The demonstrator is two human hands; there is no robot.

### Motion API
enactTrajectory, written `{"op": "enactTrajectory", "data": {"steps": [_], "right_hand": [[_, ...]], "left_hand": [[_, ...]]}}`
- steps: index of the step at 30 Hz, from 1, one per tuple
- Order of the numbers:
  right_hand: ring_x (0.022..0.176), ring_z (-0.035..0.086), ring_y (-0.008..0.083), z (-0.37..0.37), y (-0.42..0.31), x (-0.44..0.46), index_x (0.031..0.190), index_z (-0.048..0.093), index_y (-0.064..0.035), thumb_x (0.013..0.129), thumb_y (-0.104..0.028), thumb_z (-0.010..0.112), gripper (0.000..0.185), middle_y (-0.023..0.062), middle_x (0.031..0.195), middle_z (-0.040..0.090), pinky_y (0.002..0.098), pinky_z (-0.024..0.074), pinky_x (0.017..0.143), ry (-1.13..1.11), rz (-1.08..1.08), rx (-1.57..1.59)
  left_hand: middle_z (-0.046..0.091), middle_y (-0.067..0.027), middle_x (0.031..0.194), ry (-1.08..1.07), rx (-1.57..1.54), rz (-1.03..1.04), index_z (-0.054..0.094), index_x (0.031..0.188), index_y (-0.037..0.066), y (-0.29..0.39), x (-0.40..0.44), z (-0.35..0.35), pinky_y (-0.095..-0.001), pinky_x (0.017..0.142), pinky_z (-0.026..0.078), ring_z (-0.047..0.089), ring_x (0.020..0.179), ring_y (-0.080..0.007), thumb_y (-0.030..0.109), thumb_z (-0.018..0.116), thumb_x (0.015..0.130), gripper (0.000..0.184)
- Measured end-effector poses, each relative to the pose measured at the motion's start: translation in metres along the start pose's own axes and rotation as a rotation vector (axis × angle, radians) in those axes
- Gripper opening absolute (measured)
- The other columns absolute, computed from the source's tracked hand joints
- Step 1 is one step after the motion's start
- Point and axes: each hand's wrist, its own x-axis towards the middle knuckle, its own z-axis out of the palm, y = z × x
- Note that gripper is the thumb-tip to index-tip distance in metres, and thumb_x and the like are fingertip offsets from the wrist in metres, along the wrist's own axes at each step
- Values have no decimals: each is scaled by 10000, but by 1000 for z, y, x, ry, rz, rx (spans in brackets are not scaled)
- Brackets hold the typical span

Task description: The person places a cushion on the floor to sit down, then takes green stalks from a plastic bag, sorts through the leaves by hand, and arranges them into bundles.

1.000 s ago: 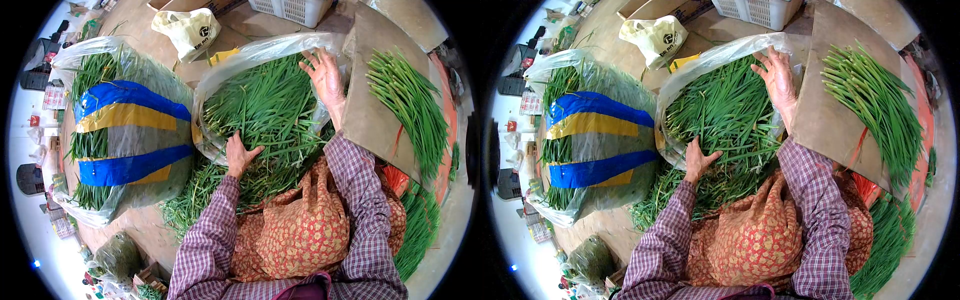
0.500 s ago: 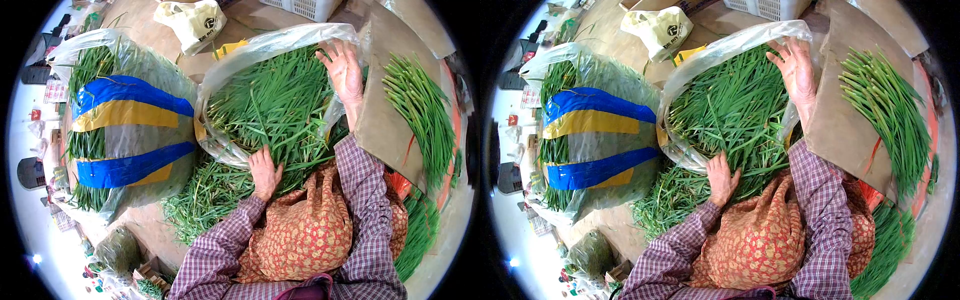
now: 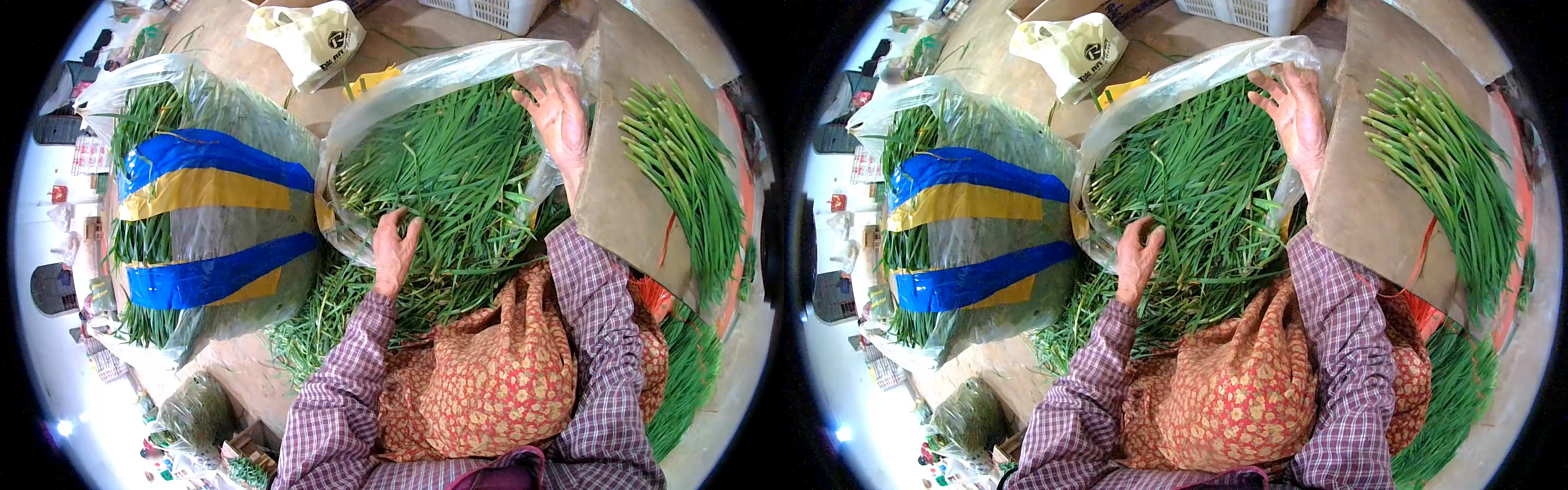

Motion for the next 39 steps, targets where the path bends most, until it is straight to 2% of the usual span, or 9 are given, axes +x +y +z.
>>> {"op": "enactTrajectory", "data": {"steps": [3,7,11,13,15,21,24,31,39], "right_hand": [[1116,529,245,-11,-2,-2,1097,505,-126,953,-344,508,261,54,1129,532,406,456,905,46,69,-22],[1064,572,237,-14,4,-16,1193,430,-115,950,-328,517,334,94,1219,531,383,484,854,103,230,-160],[1036,584,229,4,7,-31,1226,393,-128,954,-292,518,342,111,1248,522,348,507,813,39,322,-313],[1026,586,222,12,-3,-26,1290,350,-124,952,-273,524,408,118,1260,511,337,512,808,48,289,-299],[1019,588,218,10,-8,-19,1373,265,-127,950,-268,529,518,120,1279,501,337,516,806,59,184,-155],[1024,586,216,10,-2,-21,1270,343,-151,952,-247,523,378,112,1268,511,330,519,787,55,138,-181],[957,604,192,15,-9,-22,1253,342,-147,932,-282,564,413,94,1256,530,329,502,753,70,146,-172],[928,612,187,7,-8,-22,1233,375,-143,927,-293,572,394,83,1217,550,314,500,740,83,146,-191],[941,614,206,1,-13,-25,1265,364,-117,930,-290,566,428,116,1217,558,308,520,729,113,164,-234]], "left_hand": [[601,-224,1051,-95,-129,-190,574,1099,-70,-10,-23,8,-398,868,460,577,970,-337,318,617,872,452],[553,-231,1081,-179,180,21,466,1221,-80,-2,-56,21,-450,874,454,532,998,-352,448,647,827,683],[553,-222,1124,-114,413,219,503,1202,-54,12,-64,21,-453,937,410,522,1070,-336,391,650,836,595],[565,-203,1115,-207,152,107,538,1166,-35,2,-47,4,-448,928,414,523,1082,-321,364,657,834,533],[580,-177,1097,-136,-141,46,576,1124,5,-8,-24,-16,-433,904,426,542,1044,-297,191,644,836,350],[559,-165,1075,32,443,408,511,1167,-10,-19,40,-14,-423,900,386,496,1048,-313,117,602,805,394],[555,-167,1061,23,630,177,489,1202,-32,-21,48,16,-431,886,375,492,1010,-310,239,652,787,521],[576,-179,935,-41,565,126,532,1143,-56,24,9,80,-439,893,367,506,933,-320,347,643,803,539],[521,-205,1112,-33,304,42,514,1153,-77,36,16,54,-437,909,385,465,1029,-349,390,674,795,610]]}}
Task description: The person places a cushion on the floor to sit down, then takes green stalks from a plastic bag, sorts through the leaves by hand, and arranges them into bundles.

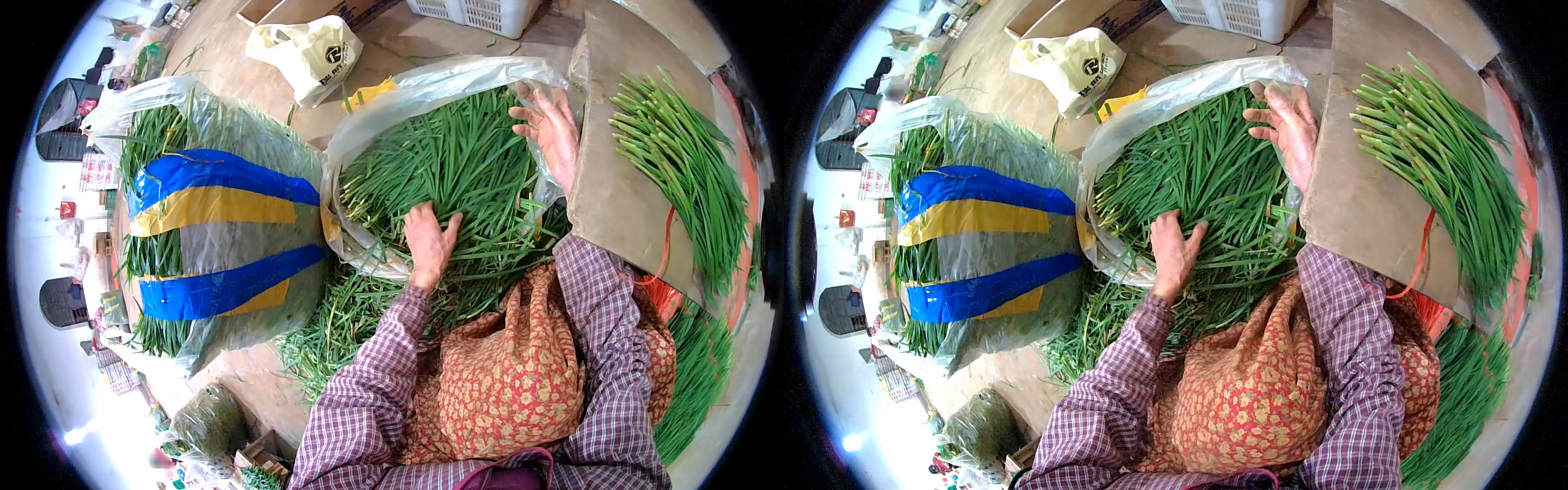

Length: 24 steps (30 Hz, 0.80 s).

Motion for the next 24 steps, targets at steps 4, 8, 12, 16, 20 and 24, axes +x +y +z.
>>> {"op": "enactTrajectory", "data": {"steps": [4,8,12,16,20,24], "right_hand": [[940,615,206,4,-1,1,1243,398,-121,937,-273,555,376,109,1208,566,313,518,730,29,20,24],[936,616,204,-2,-1,0,1217,440,-107,941,-252,548,329,98,1186,584,310,512,728,17,15,37],[923,617,201,-1,-9,-2,1186,445,-96,932,-259,564,324,96,1182,586,309,504,729,39,22,12],[916,618,189,4,-3,-1,1180,443,-82,923,-278,579,350,100,1173,588,305,500,728,37,27,24],[907,615,174,4,5,0,1228,436,-73,906,-292,601,422,79,1163,584,295,505,720,-10,19,9],[909,616,178,4,8,-3,1243,429,-71,891,-304,618,462,78,1159,583,305,499,740,8,31,-11]], "left_hand": [[523,-220,1086,-22,-54,-96,482,1172,-100,-4,15,14,-444,889,393,473,1014,-355,500,710,724,783],[510,-256,1173,-90,122,-99,424,1230,-117,33,5,15,-435,909,393,465,1071,-379,578,721,672,939],[348,-272,1354,-57,138,-71,316,1311,-116,38,-14,17,-482,1044,276,307,1269,-410,473,799,613,1033],[328,-248,1379,-53,299,38,291,1320,-115,38,-22,20,-484,1074,248,279,1305,-401,423,830,578,1064],[315,-260,1386,-70,354,151,269,1328,-133,53,-36,37,-501,1057,259,287,1298,-416,296,810,602,1002],[262,-295,1416,18,373,248,282,1346,-96,53,-50,69,-536,1048,250,282,1298,-451,95,618,701,753]]}}
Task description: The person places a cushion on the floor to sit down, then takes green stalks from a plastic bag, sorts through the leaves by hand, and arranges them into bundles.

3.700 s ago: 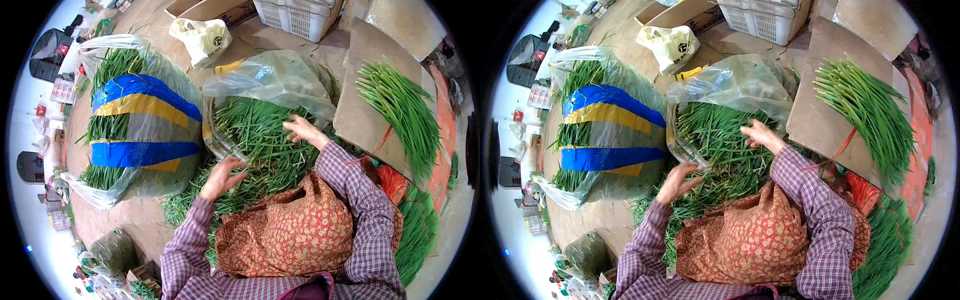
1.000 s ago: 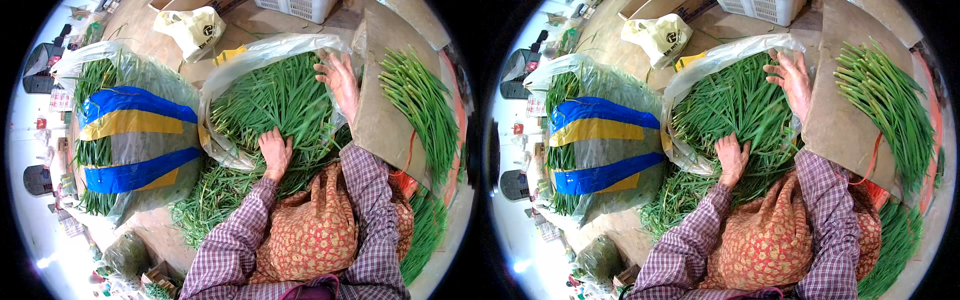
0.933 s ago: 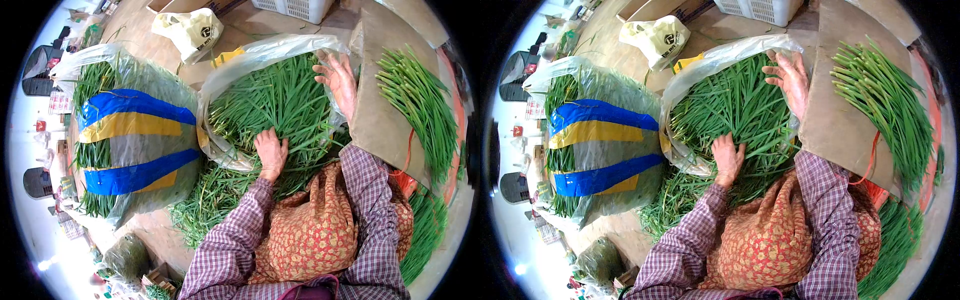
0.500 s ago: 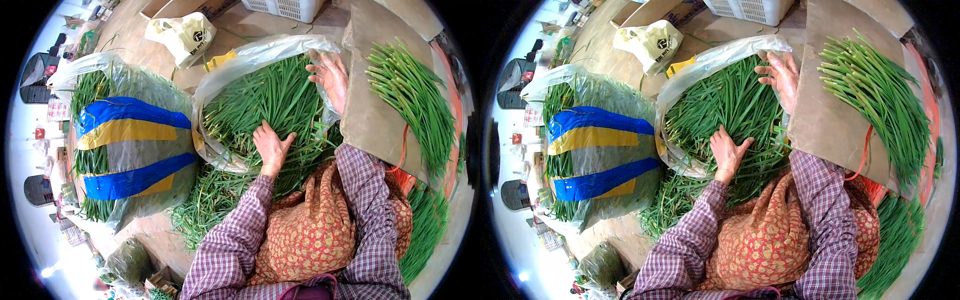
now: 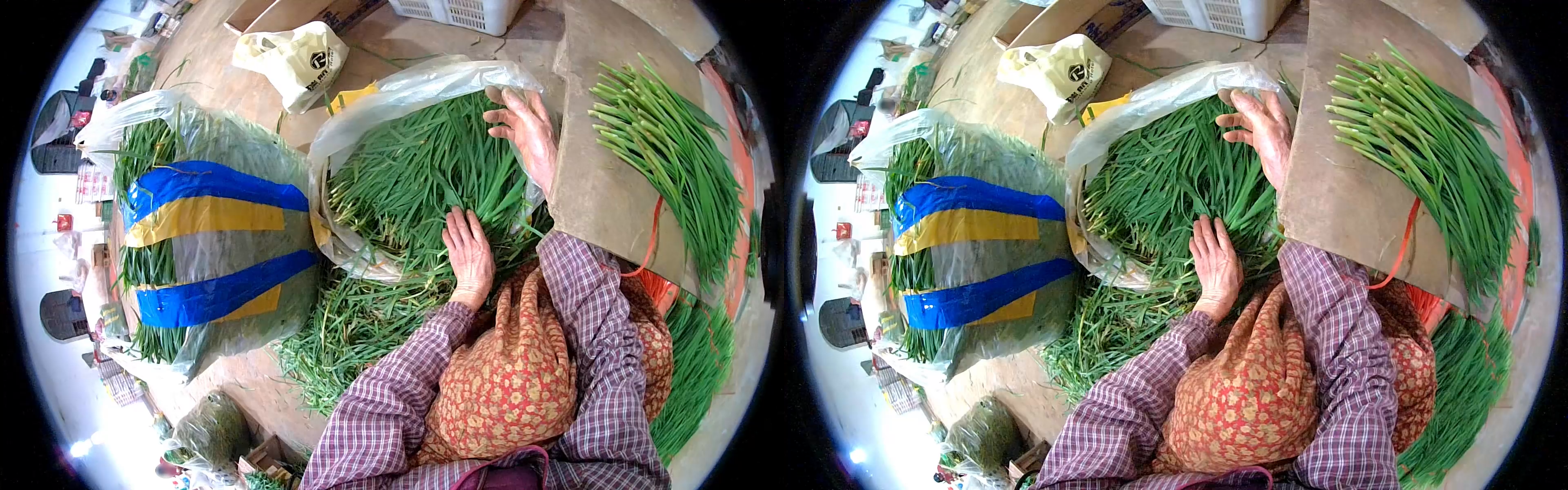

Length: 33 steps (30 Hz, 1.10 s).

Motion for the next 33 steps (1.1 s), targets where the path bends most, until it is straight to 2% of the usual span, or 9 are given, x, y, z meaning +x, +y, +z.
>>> {"op": "enactTrajectory", "data": {"steps": [6,10,11,14,17,18,20,24,33], "right_hand": [[895,619,177,-4,-6,-1,1218,440,-62,915,-295,592,411,98,1138,600,295,500,707,80,-1,-2],[887,621,175,-6,-12,-2,1208,438,-70,895,-303,622,432,90,1135,599,297,497,712,67,-29,3],[879,623,175,-7,-13,-3,1217,429,-68,894,-302,623,444,87,1138,596,294,497,708,51,-21,-3],[853,625,166,-9,-11,-3,1234,416,-63,897,-307,617,463,78,1147,585,282,500,681,45,-1,-26],[814,622,145,-9,-6,-6,1341,368,-40,896,-337,614,588,75,1078,615,277,517,668,73,125,-111],[814,622,145,-14,-1,-8,1341,368,-40,896,-337,614,588,75,1078,615,277,517,668,72,123,-109],[809,621,142,-24,9,-16,1387,320,-35,900,-345,604,643,70,1057,626,290,531,686,-87,316,-176],[749,630,136,-32,43,-43,1251,474,29,917,-377,567,534,84,982,640,248,544,615,-383,609,-252],[868,597,140,10,104,-76,1196,518,-21,893,-510,554,576,49,1013,597,302,520,783,-248,680,-109]], "left_hand": [[408,-213,1278,-14,-100,-59,284,1367,-14,-35,14,-32,-480,1021,299,377,1212,-379,110,776,575,941],[580,-167,1010,11,-339,-86,451,1283,35,-72,27,-39,-406,841,462,554,972,-322,105,733,638,708],[653,-147,974,-79,-324,-202,541,1185,31,-75,32,-49,-350,763,533,631,865,-230,58,726,692,528],[671,-116,763,-100,-615,-366,608,1104,-27,-111,45,-46,-308,655,505,604,627,-159,91,682,732,397],[677,-79,829,-280,-1134,-487,609,1083,-43,-148,52,-29,-275,634,479,594,686,-124,80,667,703,404],[664,-73,953,-385,-1306,-545,619,1044,-40,-140,56,-56,-265,742,454,597,788,-146,62,658,742,321],[663,-76,938,-479,-1344,-650,609,1058,-31,-135,64,-86,-276,757,467,602,797,-151,64,670,742,335],[657,-69,920,-494,-1360,-687,597,1080,-22,-150,72,-82,-294,772,487,606,840,-168,75,690,740,365],[595,-123,1085,-454,-1421,-774,501,1192,-53,-128,68,-94,-311,744,524,599,935,-205,200,728,778,536]]}}
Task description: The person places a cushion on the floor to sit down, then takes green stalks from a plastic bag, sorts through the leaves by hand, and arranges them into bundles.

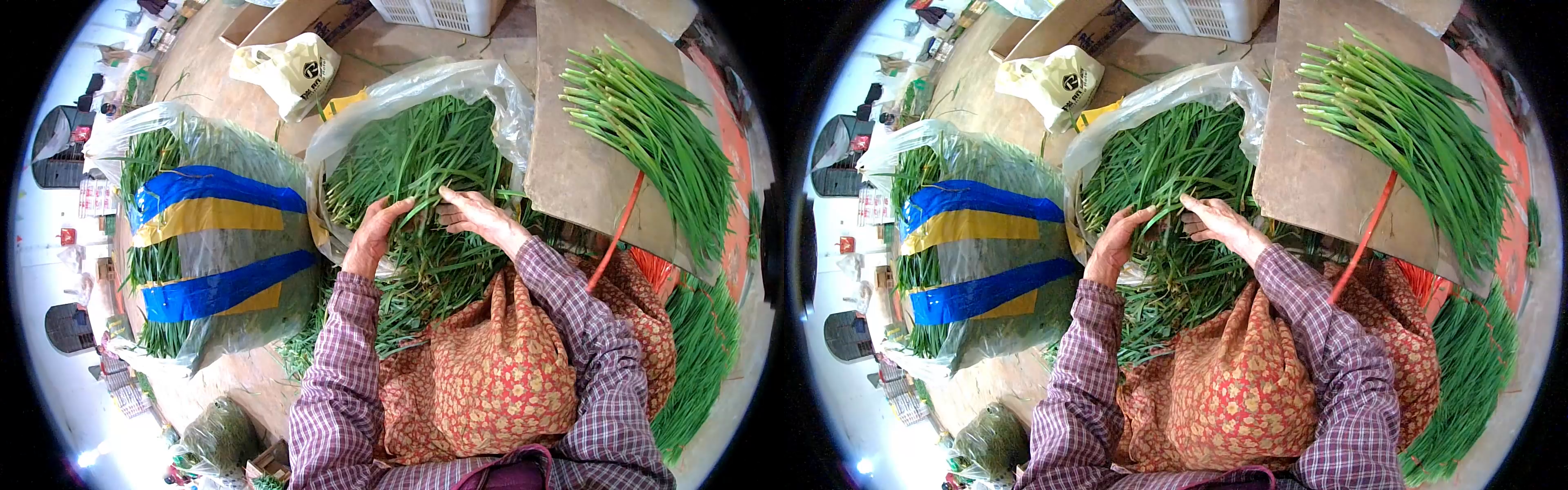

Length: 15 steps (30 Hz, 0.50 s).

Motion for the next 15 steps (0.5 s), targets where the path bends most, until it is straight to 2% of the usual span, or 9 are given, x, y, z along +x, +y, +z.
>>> {"op": "enactTrajectory", "data": {"steps": [1,2,3,5,7,11,12,14,15], "right_hand": [[872,596,140,1,1,2,1198,527,-45,895,-503,555,549,36,1015,598,318,516,787,8,22,57],[872,596,140,2,2,4,1198,527,-45,895,-503,555,549,36,1015,598,318,516,787,8,22,58],[868,596,137,1,1,5,1178,547,-75,898,-488,560,499,19,1010,602,331,513,787,12,39,123],[864,596,133,1,4,8,1157,568,-105,900,-472,565,449,2,1005,606,345,511,787,22,54,191],[781,603,134,1,12,13,1091,578,-70,869,-465,612,455,27,927,614,318,520,706,151,-36,186],[859,597,169,-5,12,7,1142,560,-29,864,-391,629,462,71,1054,586,345,532,736,197,-78,75],[1068,540,204,-3,10,1,1193,534,-8,912,-352,572,446,91,1199,516,396,512,827,284,-15,-20],[1123,495,223,1,2,-13,1209,521,-5,906,-368,579,476,104,1240,479,401,511,832,256,8,-50],[1178,450,242,2,1,-19,1225,508,-2,901,-384,585,507,117,1281,443,407,509,836,232,29,-73]], "left_hand": [[610,-112,1057,156,7,16,514,1176,-51,-12,9,-3,-303,708,532,613,895,-198,219,713,803,501],[641,-68,980,-61,-83,-37,558,1130,-15,-20,22,-9,-269,626,532,630,806,-154,245,635,875,372],[641,-68,980,-63,-81,-39,558,1130,-15,-15,17,-5,-269,626,532,630,806,-154,245,635,875,372],[655,-30,927,-270,-72,-80,600,1071,27,3,0,8,-253,585,524,630,746,-115,239,566,918,264],[658,-17,903,-271,-113,-115,621,1038,54,-5,8,17,-255,588,522,627,714,-102,248,546,929,235],[663,-48,939,-131,-158,-127,606,1048,33,-20,22,17,-256,630,532,642,750,-131,210,541,926,225],[642,-83,1013,-50,-193,-90,576,1105,7,-24,26,18,-272,657,535,639,808,-150,213,548,922,278],[531,-173,1238,47,-176,-83,451,1277,-57,4,-8,45,-304,769,521,602,987,-202,220,573,901,482],[448,-201,1322,42,67,-86,354,1355,-65,13,-19,54,-314,816,497,568,1042,-215,234,573,897,589]]}}
